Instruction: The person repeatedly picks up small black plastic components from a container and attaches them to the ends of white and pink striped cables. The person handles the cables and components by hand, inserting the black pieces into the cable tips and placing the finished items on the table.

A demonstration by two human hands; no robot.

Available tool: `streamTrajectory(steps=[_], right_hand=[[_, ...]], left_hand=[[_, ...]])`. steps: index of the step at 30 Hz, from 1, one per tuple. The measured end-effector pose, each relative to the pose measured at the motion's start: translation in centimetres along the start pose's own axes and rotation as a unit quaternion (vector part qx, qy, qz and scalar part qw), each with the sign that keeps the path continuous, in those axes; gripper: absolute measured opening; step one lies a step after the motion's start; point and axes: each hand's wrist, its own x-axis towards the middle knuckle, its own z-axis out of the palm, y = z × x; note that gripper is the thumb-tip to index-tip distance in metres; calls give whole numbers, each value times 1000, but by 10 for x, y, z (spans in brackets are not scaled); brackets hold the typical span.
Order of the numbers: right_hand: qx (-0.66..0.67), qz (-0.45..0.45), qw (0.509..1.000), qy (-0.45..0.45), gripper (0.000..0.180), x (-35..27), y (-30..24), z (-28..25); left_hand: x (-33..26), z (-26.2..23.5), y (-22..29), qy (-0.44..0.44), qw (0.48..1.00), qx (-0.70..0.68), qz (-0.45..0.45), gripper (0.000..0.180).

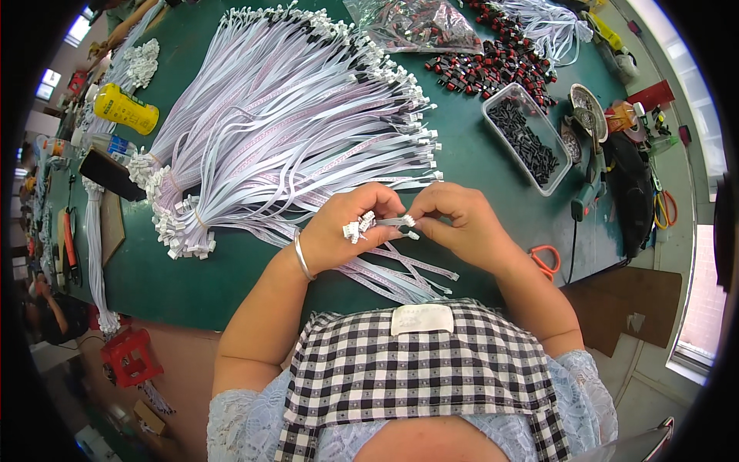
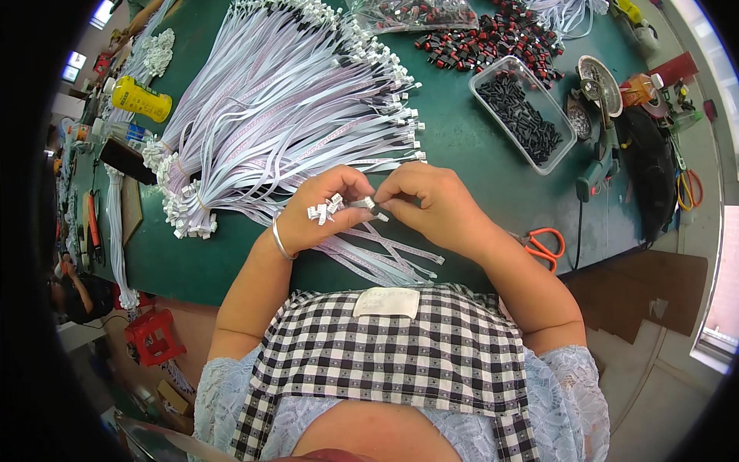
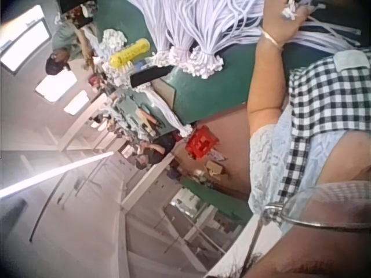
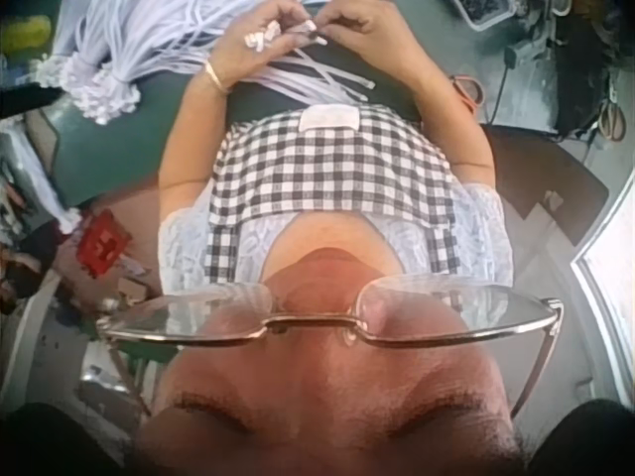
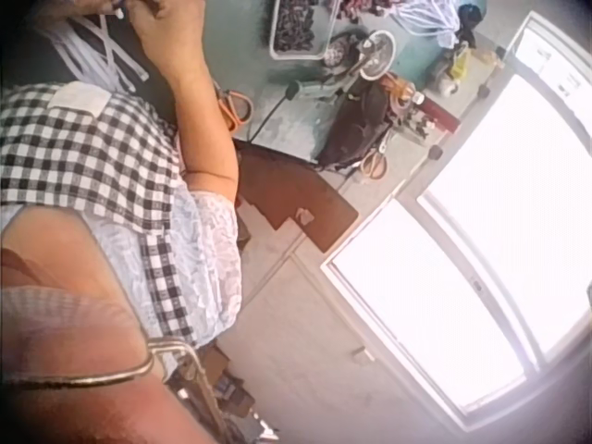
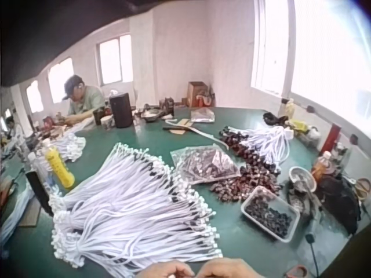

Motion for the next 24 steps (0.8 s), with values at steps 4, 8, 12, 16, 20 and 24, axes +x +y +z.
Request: streamTrajectory(steps=[4, 8, 12, 16, 20, 24], right_hand=[[-31, -38, 999, -20, 11, 1, 6, -1], [-57, -49, 996, -50, 11, 1, 5, -4], [-40, -9, 997, -67, 10, 4, 0, -1], [-62, 13, 998, -14, 10, 2, 3, 2], [-40, 39, 998, 24, 10, -1, 4, -1], [-28, 59, 998, 0, 9, -4, 3, -6]], left_hand=[[1, 2, -2, -5, 999, 34, 10, 33], [3, 4, 4, -24, 999, 38, -17, 40], [1, 6, 0, -2, 999, 33, -24, 41], [2, 6, 5, 26, 996, 79, -24, 36], [4, -1, 2, 27, 970, 218, 101, 29], [5, 1, -3, 25, 962, 249, 111, 23]])
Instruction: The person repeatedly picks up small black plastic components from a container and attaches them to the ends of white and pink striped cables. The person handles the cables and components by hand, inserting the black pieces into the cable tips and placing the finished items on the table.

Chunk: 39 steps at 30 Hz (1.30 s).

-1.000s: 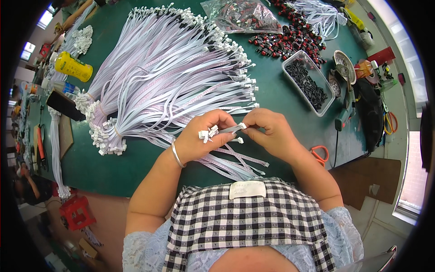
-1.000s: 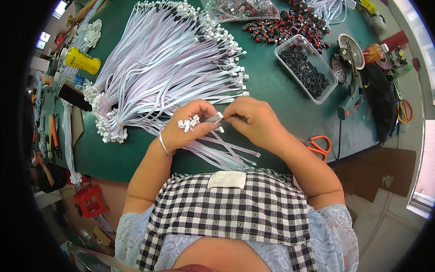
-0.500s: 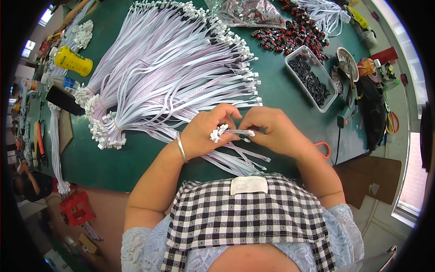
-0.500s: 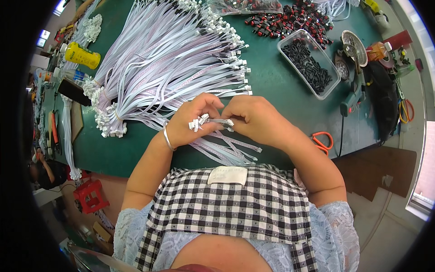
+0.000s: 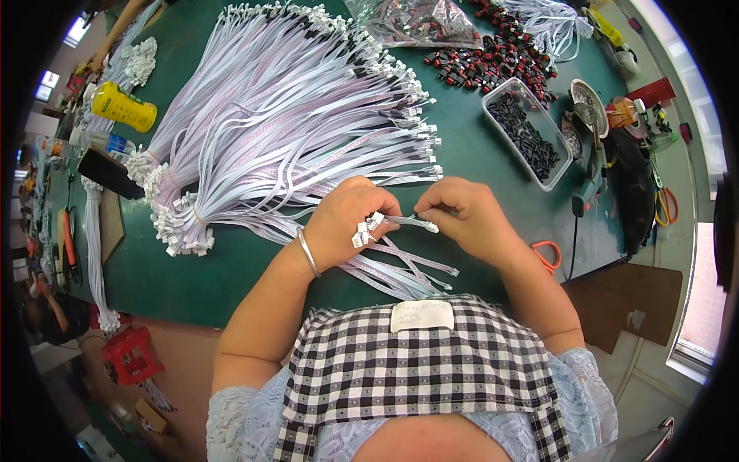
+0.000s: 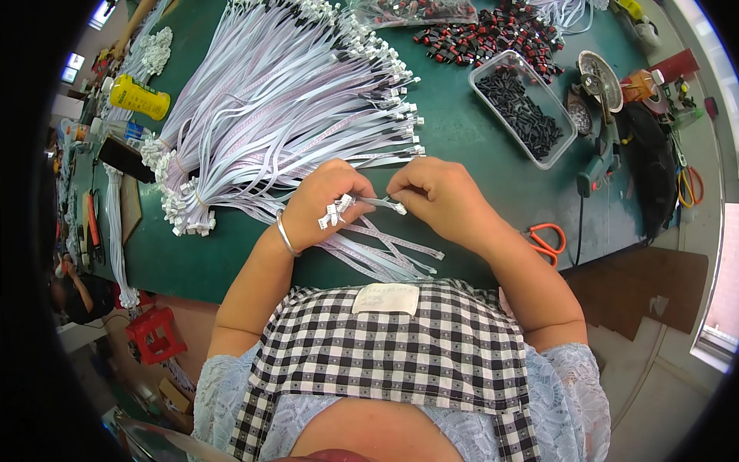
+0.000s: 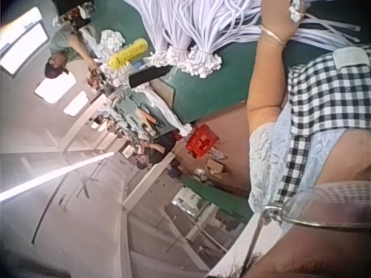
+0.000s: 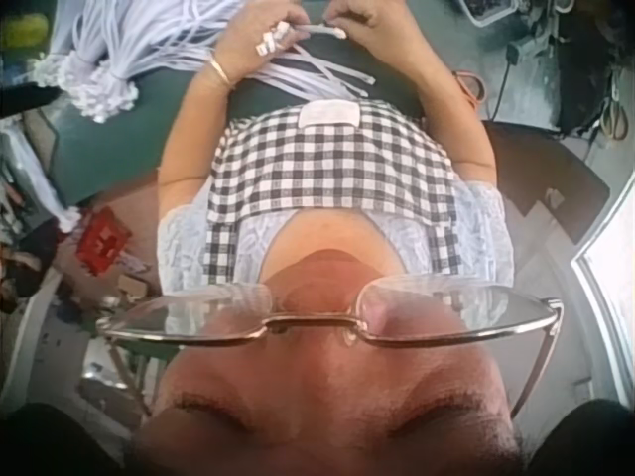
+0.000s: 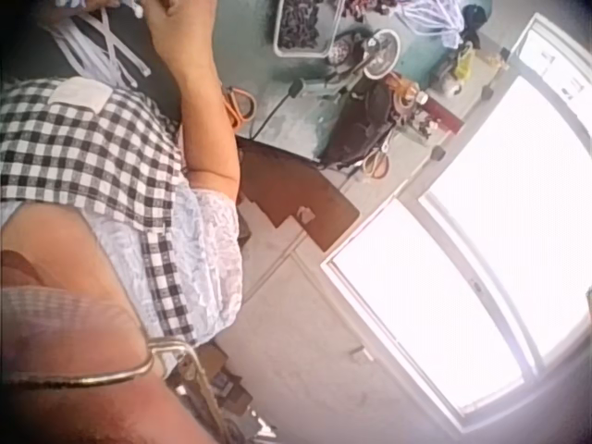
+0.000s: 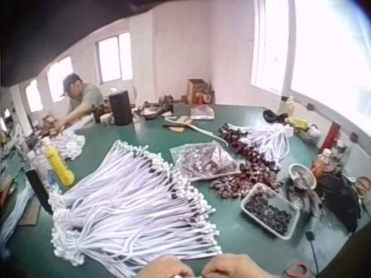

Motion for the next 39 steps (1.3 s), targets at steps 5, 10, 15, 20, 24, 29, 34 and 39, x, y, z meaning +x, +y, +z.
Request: streamTrajectory(steps=[5, 10, 15, 20, 24, 29, 34, 39], right_hand=[[-27, -58, 997, -41, 8, 0, 1, -1], [-65, -67, 994, -57, 8, 9, -1, 5], [-95, -75, 993, -11, 7, 6, 4, -3], [-175, -116, 976, 56, 12, 6, 33, -3], [-195, -159, 967, 51, 11, 3, 40, -2], [-256, -162, 945, 126, 14, -9, 30, -38], [-401, 20, 885, 236, 16, -5, 49, -110], [-476, 106, 858, 158, 21, 2, 86, -126]], left_hand=[[0, 3, 1, 9, 1000, -7, 3, 16], [2, 4, 0, 22, 1000, -4, 2, 15], [6, 6, 4, 67, 998, -2, 18, 15], [8, 5, 14, 100, 991, 4, 86, 20], [10, 15, 16, 102, 990, -12, 98, 21], [6, 19, 12, 63, 998, -19, 11, 13], [8, 22, 16, 92, 995, -43, -19, 11], [8, 21, 16, 76, 993, -73, -44, 14]])
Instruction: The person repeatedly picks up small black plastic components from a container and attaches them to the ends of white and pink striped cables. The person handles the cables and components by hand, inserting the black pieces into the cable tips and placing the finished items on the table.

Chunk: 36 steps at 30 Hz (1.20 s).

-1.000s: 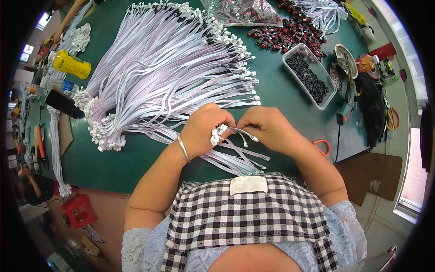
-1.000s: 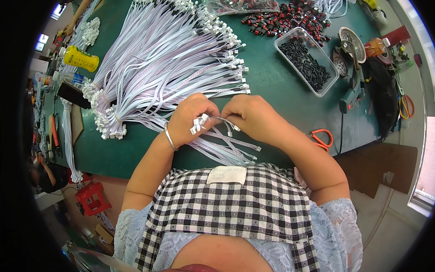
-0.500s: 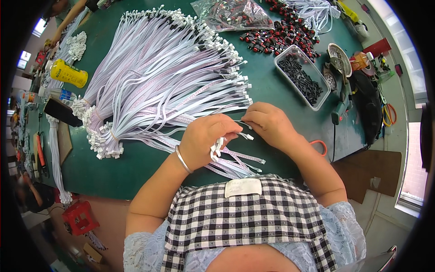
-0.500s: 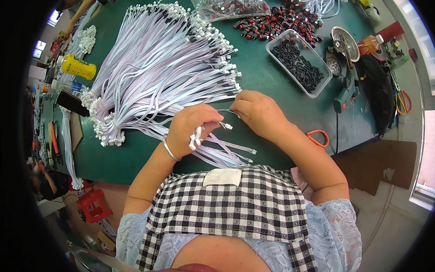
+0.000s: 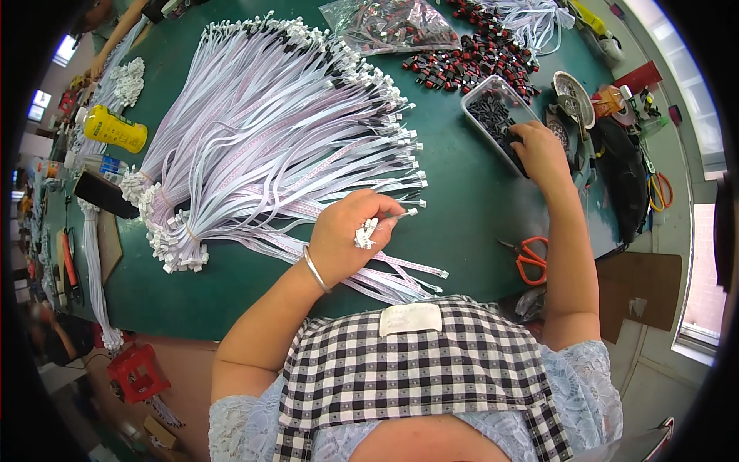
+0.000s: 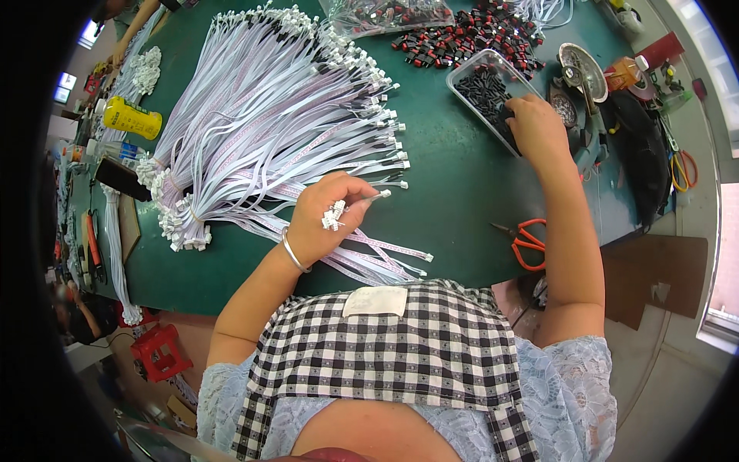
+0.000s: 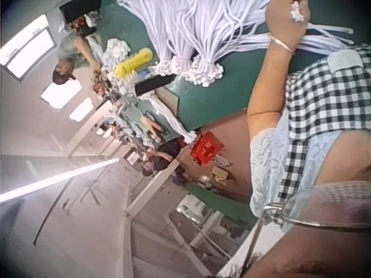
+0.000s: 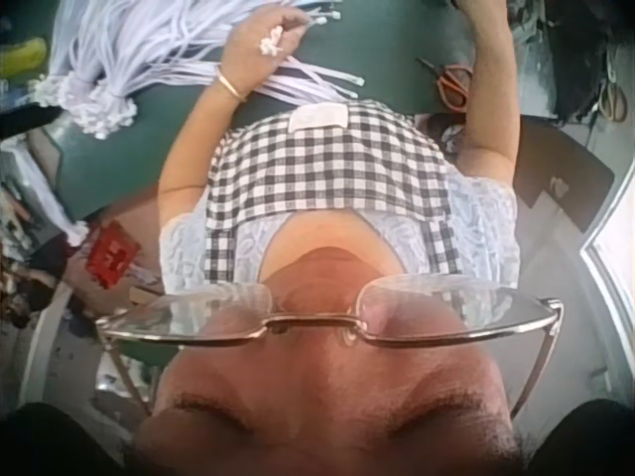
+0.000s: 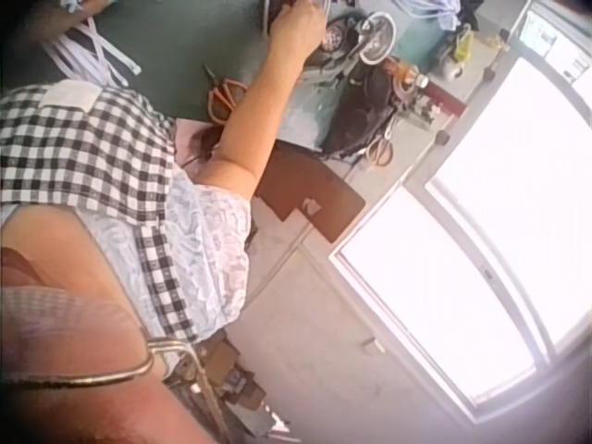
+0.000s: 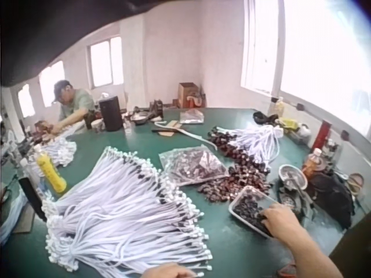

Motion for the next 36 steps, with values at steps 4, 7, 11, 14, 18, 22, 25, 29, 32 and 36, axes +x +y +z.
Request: streamTrajectory(steps=[4, 7, 11, 14, 18, 22, 25, 29, 32, 36], right_hand=[[24, -3, 1000, -14, 15, 4, 0, 6], [40, -10, 999, -5, 11, 5, 1, 8], [38, -10, 999, -3, 12, 7, -1, 7], [73, -6, 997, 26, 14, 11, 4, 6], [113, 6, 993, 37, 18, 14, -1, -6], [90, -21, 992, 84, 22, 13, 5, -1], [137, -36, 986, 86, 21, 10, 11, -5], [297, 26, 954, 37, 16, 3, -1, -17], [434, 25, 900, -35, 16, -16, -36, -37], [274, -211, 938, -40, 15, -40, -75, -23]], left_hand=[[-1, 0, 0, 8, 997, -52, -55, 11], [-2, -2, 3, 8, 990, -87, -107, 8], [-3, -3, -4, 6, 994, -75, -82, 8], [-3, -4, -4, -1, 988, -112, -110, 8], [-2, -3, 0, 1, 975, -164, -147, 11], [-3, -3, -1, 8, 979, -159, -126, 20], [-3, -5, -1, -8, 983, -143, -116, 26], [-3, -8, -6, -46, 988, -121, -80, 29], [-5, -9, -8, -46, 986, -131, -88, 28], [-6, -9, -6, -42, 981, -149, -114, 29]])
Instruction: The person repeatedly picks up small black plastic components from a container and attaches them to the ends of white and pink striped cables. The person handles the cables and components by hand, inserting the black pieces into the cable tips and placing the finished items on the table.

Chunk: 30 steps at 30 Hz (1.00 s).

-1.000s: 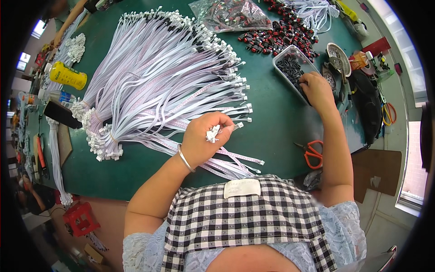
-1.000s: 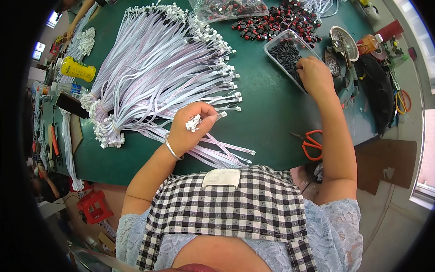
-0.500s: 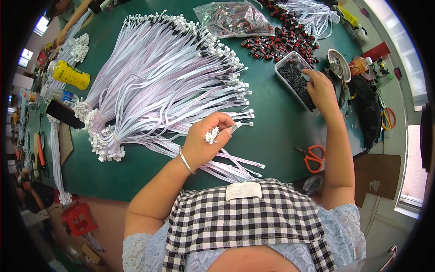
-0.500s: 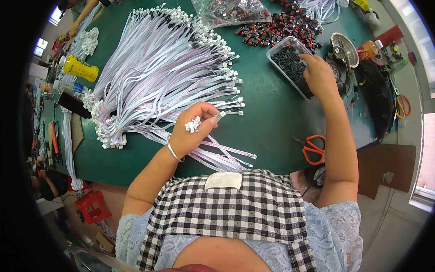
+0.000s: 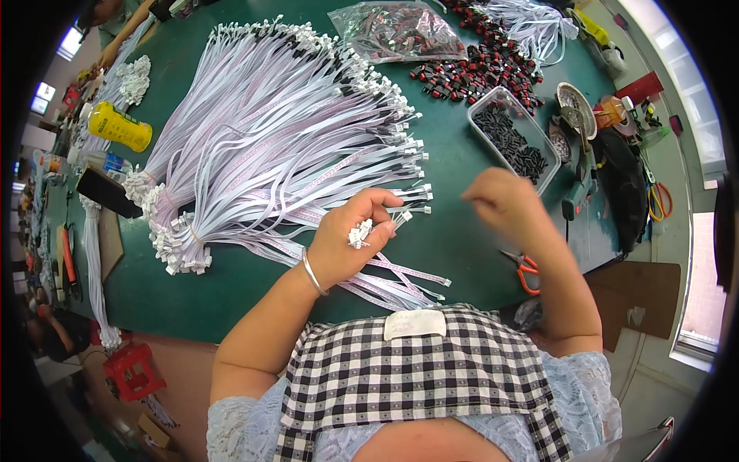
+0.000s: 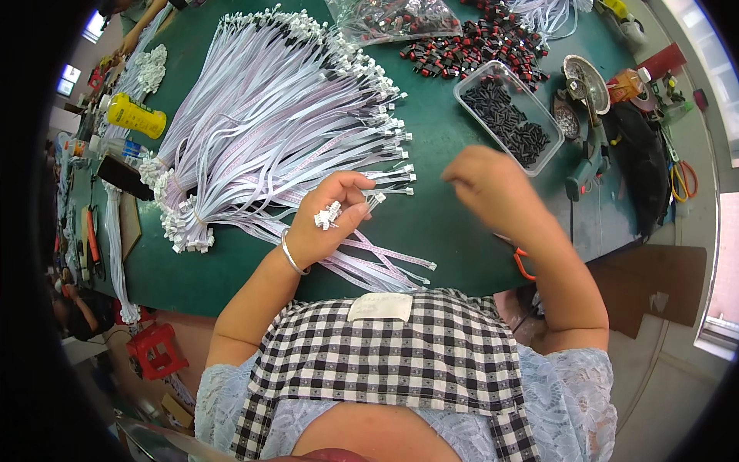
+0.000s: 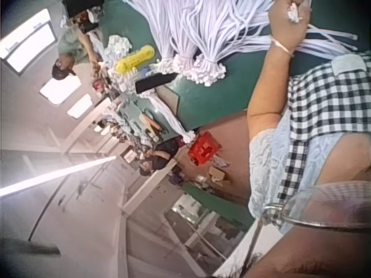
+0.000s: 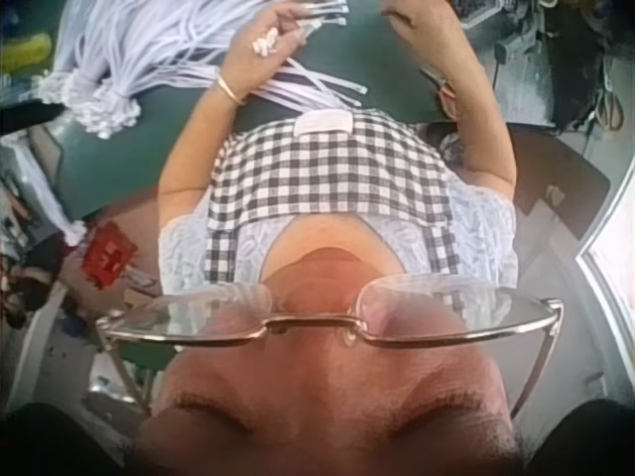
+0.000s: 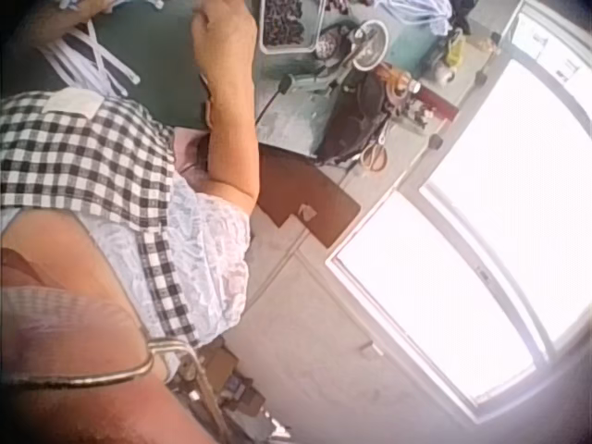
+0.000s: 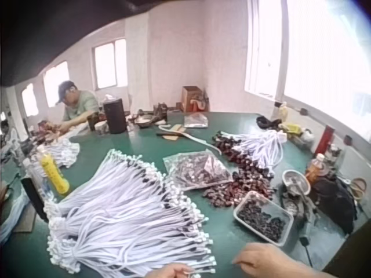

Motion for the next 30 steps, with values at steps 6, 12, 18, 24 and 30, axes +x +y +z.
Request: streamTrajectory(steps=[6, 12, 18, 24, 30], right_hand=[[-95, -8, 995, -27, 11, -10, 3, 26], [295, 167, 941, 14, 14, 1, -31, 6], [440, 102, 882, 133, 12, 5, -66, 42], [477, 186, 846, 152, 11, 4, -68, 68], [470, 184, 850, 150, 11, 7, -66, 68]], left_hand=[[0, 0, 1, -4, 1000, -21, 19, 32], [0, 0, 10, 9, 1000, 16, -7, 19], [1, -1, 12, -12, 998, 33, -48, 15], [-1, 1, 5, 11, 999, -37, -36, 12], [0, 1, 5, 10, 999, -13, -30, 12]])
